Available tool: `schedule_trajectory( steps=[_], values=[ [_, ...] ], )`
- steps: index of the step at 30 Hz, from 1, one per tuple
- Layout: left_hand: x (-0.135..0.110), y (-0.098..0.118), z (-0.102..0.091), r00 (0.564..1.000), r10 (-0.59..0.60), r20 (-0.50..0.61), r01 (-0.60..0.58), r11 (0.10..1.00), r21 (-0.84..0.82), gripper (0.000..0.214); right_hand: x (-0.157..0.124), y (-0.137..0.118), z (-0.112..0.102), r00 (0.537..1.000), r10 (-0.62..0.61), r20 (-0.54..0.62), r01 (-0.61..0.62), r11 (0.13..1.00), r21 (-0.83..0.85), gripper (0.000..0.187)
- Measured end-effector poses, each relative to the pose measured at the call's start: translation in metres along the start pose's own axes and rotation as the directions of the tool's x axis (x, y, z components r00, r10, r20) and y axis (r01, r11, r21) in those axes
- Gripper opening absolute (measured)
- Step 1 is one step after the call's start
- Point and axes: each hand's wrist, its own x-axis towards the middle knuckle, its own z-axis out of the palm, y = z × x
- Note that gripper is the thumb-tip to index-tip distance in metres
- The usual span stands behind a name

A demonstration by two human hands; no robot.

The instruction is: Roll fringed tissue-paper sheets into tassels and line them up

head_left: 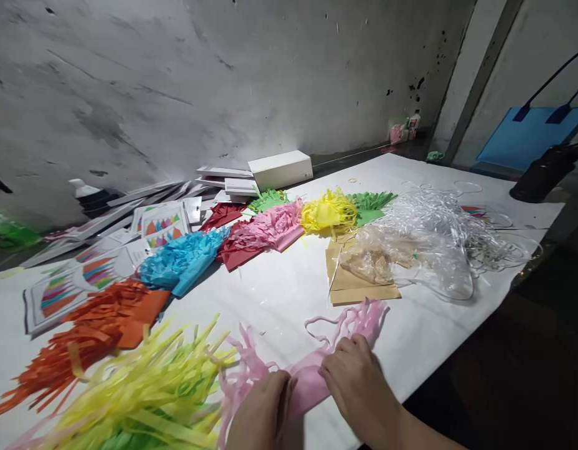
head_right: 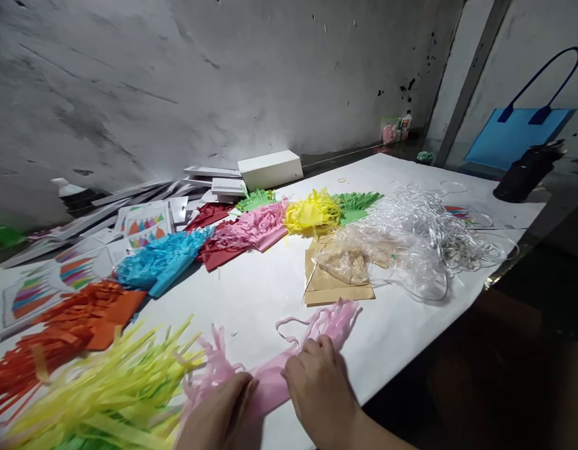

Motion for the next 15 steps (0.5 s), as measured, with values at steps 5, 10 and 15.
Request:
schedule_trajectory(
  steps=[5, 10, 15],
  values=[
    [0.022, 0.01, -0.008, 0.982, -0.169, 0.078, 0.155, 0.975, 0.158, 0.034, 0.016, 0.002, 0.009, 0.997, 0.079, 0.018, -0.076, 0.99, -0.121, 0.02],
    [0.025, 0.011, -0.01, 0.985, -0.142, 0.097, 0.123, 0.976, 0.179, 0.034, 0.01, 0.008, -0.006, 0.993, 0.028, -0.117, -0.045, 0.988, -0.149, 0.023],
    [0.027, -0.002, -0.006, 0.996, -0.078, 0.049, 0.068, 0.982, 0.174, 0.033, 0.002, 0.01, -0.009, 0.911, -0.404, 0.08, 0.407, 0.913, -0.033, 0.016]
  ],
)
